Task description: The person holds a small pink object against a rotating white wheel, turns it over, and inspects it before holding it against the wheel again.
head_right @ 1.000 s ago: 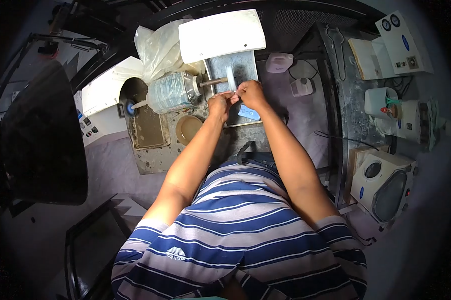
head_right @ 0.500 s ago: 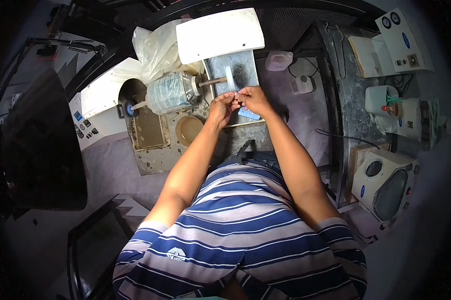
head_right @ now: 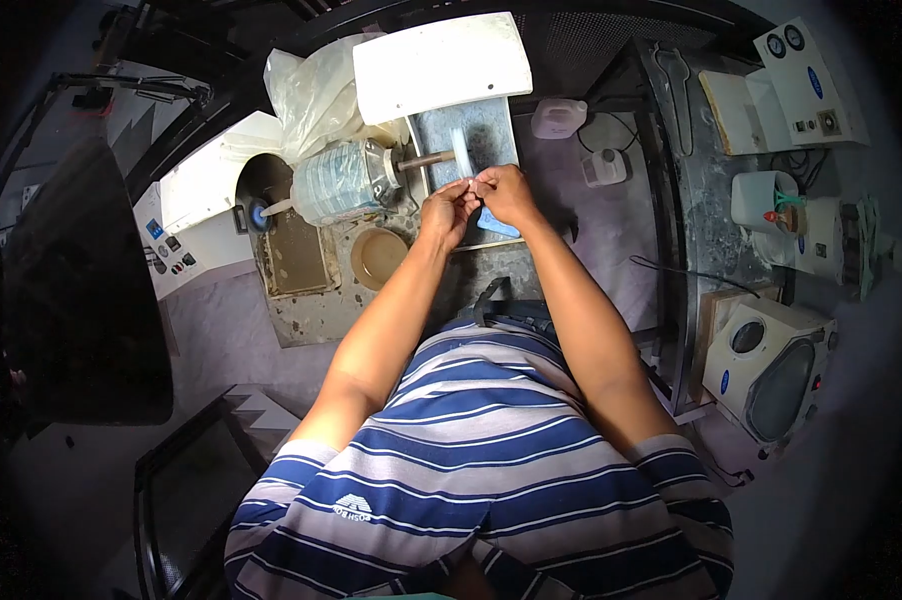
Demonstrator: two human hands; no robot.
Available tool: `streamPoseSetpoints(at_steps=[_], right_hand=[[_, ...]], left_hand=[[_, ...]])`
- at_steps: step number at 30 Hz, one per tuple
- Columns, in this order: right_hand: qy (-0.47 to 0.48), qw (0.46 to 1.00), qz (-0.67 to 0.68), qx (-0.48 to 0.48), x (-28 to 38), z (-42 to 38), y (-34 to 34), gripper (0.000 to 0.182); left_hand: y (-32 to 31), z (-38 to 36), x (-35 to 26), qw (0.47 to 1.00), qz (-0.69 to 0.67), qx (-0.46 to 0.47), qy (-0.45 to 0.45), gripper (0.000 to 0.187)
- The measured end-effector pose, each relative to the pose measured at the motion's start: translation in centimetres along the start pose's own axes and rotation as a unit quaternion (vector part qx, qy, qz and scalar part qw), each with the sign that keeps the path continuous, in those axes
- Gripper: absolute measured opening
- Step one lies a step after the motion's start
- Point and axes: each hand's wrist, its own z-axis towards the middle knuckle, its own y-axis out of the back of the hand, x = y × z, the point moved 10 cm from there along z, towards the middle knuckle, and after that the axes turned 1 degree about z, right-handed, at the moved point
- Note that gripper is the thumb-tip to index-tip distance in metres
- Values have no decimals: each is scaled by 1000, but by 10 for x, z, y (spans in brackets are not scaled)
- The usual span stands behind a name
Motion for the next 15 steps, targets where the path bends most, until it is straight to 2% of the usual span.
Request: streamPoseSetpoints(at_steps=[9, 15], right_hand=[[-20, 999, -34, 0, -8, 4, 1, 11], [-16, 1000, 7, -5, 1, 0, 2, 11]], left_hand=[[1, 6, 2, 1000, 10, -4, -1, 11], [3, 4, -2, 1000, 21, -21, -9, 12]])
